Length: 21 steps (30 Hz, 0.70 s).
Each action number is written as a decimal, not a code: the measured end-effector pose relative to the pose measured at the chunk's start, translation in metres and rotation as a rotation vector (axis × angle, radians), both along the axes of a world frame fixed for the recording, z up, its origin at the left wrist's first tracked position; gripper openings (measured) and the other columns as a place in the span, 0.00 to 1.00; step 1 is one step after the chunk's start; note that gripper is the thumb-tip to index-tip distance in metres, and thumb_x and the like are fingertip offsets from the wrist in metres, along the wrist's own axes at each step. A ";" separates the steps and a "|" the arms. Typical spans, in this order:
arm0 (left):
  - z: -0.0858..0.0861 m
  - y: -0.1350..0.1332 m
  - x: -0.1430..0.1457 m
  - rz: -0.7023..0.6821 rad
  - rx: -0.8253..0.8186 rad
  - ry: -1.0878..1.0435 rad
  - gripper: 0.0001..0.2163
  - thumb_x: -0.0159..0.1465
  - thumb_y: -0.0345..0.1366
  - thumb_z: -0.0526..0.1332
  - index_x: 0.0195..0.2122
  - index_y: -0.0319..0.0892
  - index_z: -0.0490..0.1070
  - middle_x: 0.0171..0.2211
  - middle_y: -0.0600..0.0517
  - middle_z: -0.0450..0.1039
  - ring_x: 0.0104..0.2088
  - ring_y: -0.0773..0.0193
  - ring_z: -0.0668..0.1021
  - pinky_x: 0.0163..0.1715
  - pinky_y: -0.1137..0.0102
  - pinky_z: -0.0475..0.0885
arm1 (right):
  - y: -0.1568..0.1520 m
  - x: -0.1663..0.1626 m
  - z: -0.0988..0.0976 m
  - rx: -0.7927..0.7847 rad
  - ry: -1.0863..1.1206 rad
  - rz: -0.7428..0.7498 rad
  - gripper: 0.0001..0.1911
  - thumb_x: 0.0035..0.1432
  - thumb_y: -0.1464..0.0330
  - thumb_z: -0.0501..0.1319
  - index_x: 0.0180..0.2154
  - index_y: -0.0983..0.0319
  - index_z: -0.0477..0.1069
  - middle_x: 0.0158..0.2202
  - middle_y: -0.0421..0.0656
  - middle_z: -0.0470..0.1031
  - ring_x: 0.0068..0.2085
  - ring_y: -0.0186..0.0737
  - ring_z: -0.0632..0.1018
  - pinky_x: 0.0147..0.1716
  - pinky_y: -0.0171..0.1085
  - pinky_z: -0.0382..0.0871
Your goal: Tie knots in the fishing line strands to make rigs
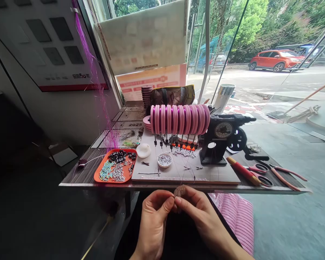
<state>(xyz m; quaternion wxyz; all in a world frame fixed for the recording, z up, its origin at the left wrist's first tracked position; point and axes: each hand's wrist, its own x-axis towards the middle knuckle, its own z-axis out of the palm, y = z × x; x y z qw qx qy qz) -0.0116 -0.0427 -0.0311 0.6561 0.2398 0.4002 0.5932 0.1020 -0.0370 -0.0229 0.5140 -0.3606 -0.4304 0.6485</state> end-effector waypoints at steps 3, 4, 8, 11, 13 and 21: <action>-0.002 0.000 -0.003 -0.042 -0.040 -0.111 0.11 0.42 0.32 0.73 0.27 0.41 0.76 0.21 0.56 0.74 0.23 0.71 0.74 0.28 0.77 0.71 | 0.002 0.002 0.003 -0.013 0.009 0.032 0.15 0.49 0.59 0.65 0.23 0.63 0.67 0.22 0.37 0.64 0.26 0.32 0.65 0.29 0.32 0.61; -0.003 0.000 -0.004 -0.063 -0.040 -0.130 0.12 0.43 0.32 0.73 0.29 0.42 0.75 0.21 0.57 0.74 0.23 0.71 0.74 0.29 0.77 0.71 | 0.002 0.003 0.004 -0.012 0.007 0.046 0.15 0.49 0.59 0.65 0.23 0.63 0.66 0.22 0.37 0.64 0.26 0.32 0.65 0.29 0.32 0.61; -0.003 0.002 -0.007 -0.133 0.040 -0.079 0.18 0.45 0.32 0.72 0.38 0.45 0.71 0.19 0.59 0.72 0.23 0.72 0.74 0.29 0.77 0.69 | 0.003 0.005 0.004 -0.010 -0.012 0.091 0.16 0.50 0.58 0.64 0.24 0.63 0.66 0.23 0.37 0.64 0.27 0.32 0.64 0.29 0.32 0.60; -0.001 0.003 -0.009 -0.119 0.143 0.078 0.22 0.48 0.28 0.70 0.42 0.49 0.65 0.19 0.62 0.72 0.22 0.71 0.75 0.28 0.76 0.69 | 0.004 0.007 0.002 -0.001 -0.031 0.096 0.16 0.50 0.58 0.64 0.24 0.63 0.66 0.22 0.37 0.63 0.26 0.32 0.63 0.28 0.31 0.58; 0.001 0.003 -0.010 -0.111 0.191 0.168 0.25 0.48 0.28 0.70 0.44 0.49 0.62 0.19 0.62 0.71 0.22 0.70 0.75 0.28 0.75 0.69 | 0.005 0.009 0.001 0.024 -0.042 0.110 0.16 0.51 0.59 0.64 0.23 0.64 0.66 0.22 0.36 0.63 0.26 0.31 0.63 0.27 0.30 0.58; 0.015 0.007 -0.013 -0.183 0.224 0.336 0.32 0.44 0.26 0.70 0.50 0.47 0.61 0.18 0.61 0.71 0.23 0.68 0.74 0.29 0.75 0.67 | 0.015 0.027 0.009 0.091 -0.049 0.323 0.09 0.52 0.64 0.64 0.33 0.63 0.74 0.32 0.40 0.71 0.35 0.36 0.71 0.37 0.34 0.63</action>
